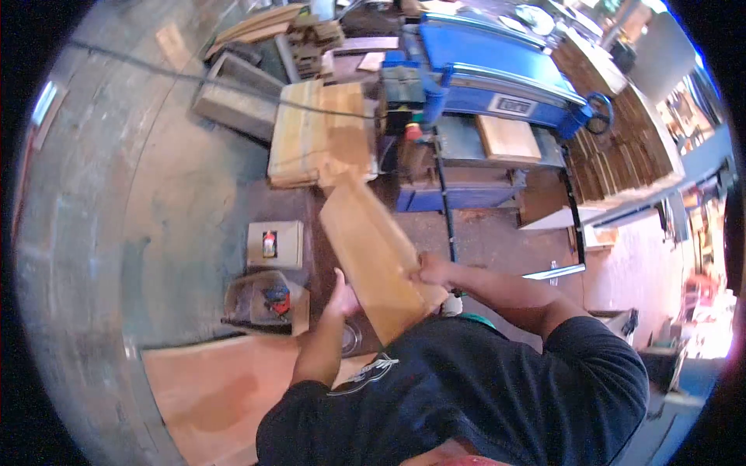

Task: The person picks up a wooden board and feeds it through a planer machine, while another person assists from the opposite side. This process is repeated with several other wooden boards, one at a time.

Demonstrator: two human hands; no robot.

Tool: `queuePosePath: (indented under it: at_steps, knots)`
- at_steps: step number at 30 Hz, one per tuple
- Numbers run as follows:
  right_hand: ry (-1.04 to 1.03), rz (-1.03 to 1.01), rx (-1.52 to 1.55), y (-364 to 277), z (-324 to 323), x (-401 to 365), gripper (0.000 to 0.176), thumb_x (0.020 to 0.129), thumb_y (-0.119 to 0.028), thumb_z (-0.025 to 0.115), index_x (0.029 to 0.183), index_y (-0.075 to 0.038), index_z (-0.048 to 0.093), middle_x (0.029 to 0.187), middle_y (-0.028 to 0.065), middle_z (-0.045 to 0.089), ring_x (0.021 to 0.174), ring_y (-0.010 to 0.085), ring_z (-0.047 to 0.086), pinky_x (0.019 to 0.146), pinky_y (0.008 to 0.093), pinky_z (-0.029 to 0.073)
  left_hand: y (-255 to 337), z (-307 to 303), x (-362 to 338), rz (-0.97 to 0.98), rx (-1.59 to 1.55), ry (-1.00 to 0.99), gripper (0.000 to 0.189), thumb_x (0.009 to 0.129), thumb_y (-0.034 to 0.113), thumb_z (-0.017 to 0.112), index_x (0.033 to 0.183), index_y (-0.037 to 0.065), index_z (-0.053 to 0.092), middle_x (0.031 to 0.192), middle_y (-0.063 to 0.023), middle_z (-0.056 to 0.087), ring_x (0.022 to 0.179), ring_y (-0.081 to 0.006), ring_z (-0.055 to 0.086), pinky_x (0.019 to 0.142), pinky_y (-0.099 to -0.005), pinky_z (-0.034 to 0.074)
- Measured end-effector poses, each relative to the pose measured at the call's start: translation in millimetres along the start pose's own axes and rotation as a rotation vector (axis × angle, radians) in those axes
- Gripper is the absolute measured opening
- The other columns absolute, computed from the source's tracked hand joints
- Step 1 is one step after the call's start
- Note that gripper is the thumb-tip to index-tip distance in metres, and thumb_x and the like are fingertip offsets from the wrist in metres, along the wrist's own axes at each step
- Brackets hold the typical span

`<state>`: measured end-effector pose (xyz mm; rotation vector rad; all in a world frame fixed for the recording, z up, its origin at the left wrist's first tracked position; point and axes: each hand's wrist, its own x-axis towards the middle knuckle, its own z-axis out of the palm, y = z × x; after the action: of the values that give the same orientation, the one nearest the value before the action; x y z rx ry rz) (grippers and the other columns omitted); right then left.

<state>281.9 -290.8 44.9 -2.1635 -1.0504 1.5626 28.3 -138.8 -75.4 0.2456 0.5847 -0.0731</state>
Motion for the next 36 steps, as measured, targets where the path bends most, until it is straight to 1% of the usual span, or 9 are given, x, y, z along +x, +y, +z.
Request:
queuePosePath:
  at_steps: [4,10,13,18,21,26,28,32,36]
  knots:
    - [0.053,-0.154,-0.148,-4,-1,-43,0.063,0.079,-0.039,0.072,0.121,0.003,0.052,0.103,0.0236,0.066,0.097,0.0306,0.065,0.08,0.0403,0.05,-36,6,19,0.458,-0.096,0.23,0.094,0.082,0.081,0.028,0.148,0.014,0.028,0.151,-0.0104,0.034,0.137,-0.0344,0.033,0.109,-0.0545,0.03]
    - [0.05,-0.392,-0.086,8,-46,-108,0.061,0.078,-0.04,0.073,0.12,-0.001,0.051,0.102,0.0237,0.065,0.097,0.0381,0.063,0.083,0.0435,0.049,-50,98,-15,0.557,-0.197,0.314,0.085,0.087,0.077,0.024,0.144,0.015,0.036,0.145,-0.0107,0.04,0.131,-0.0349,0.039,0.106,-0.0553,0.034]
    - [0.016,-0.542,-0.03,63,-69,-126,0.063,0.078,-0.038,0.073,0.124,-0.004,0.047,0.103,0.0238,0.064,0.097,0.0393,0.063,0.082,0.0447,0.05,-94,156,-30,0.702,-0.167,0.269,0.082,0.089,0.074,0.025,0.144,0.014,0.036,0.145,-0.0109,0.041,0.13,-0.0333,0.041,0.104,-0.0532,0.037]
    - [-0.002,-0.674,0.091,166,-104,-179,0.06,0.081,-0.037,0.073,0.123,-0.005,0.047,0.104,0.0205,0.062,0.096,0.0348,0.062,0.084,0.0431,0.048,-161,224,5,0.859,-0.152,0.529,0.075,0.094,0.065,0.029,0.139,0.007,0.041,0.138,-0.0119,0.048,0.126,-0.0325,0.046,0.103,-0.0505,0.04]
    - [0.23,-0.555,0.25,225,-99,-199,0.058,0.08,-0.04,0.072,0.119,-0.002,0.051,0.103,0.0217,0.063,0.097,0.0346,0.062,0.086,0.0423,0.048,-170,279,44,0.805,0.096,0.655,0.076,0.093,0.066,0.031,0.142,0.009,0.038,0.142,-0.0145,0.043,0.128,-0.0337,0.044,0.106,-0.0509,0.036]
    - [0.515,-0.259,0.476,279,-93,-231,0.06,0.08,-0.043,0.072,0.114,0.003,0.054,0.101,0.0245,0.065,0.097,0.0332,0.064,0.085,0.0419,0.049,-159,379,127,0.535,0.491,0.789,0.074,0.092,0.057,0.05,0.131,-0.006,0.046,0.124,-0.0178,0.056,0.108,-0.0302,0.059,0.085,-0.0439,0.053]
    - [0.595,-0.053,0.546,286,-106,-249,0.06,0.08,-0.043,0.073,0.112,0.004,0.057,0.101,0.0236,0.066,0.094,0.0322,0.065,0.083,0.0403,0.051,-163,371,159,0.42,0.584,0.782,0.075,0.09,0.057,0.053,0.129,-0.007,0.047,0.122,-0.0173,0.057,0.107,-0.0295,0.06,0.084,-0.0439,0.053]
    - [0.676,0.02,0.637,340,-95,-227,0.059,0.081,-0.044,0.071,0.113,0.004,0.061,0.097,0.0219,0.069,0.089,0.0296,0.068,0.082,0.0405,0.052,-162,332,259,0.303,0.596,0.472,0.07,0.088,0.052,0.062,0.13,-0.003,0.05,0.123,-0.0161,0.058,0.107,-0.0275,0.06,0.09,-0.0439,0.049]
    - [0.651,0.1,0.643,331,-127,-255,0.049,0.086,-0.039,0.068,0.109,0.004,0.064,0.096,0.0146,0.069,0.089,0.0192,0.065,0.08,0.0352,0.051,-170,332,281,0.116,0.529,0.443,0.065,0.089,0.048,0.061,0.135,0.003,0.047,0.126,-0.0123,0.058,0.111,-0.0258,0.058,0.094,-0.0434,0.046]
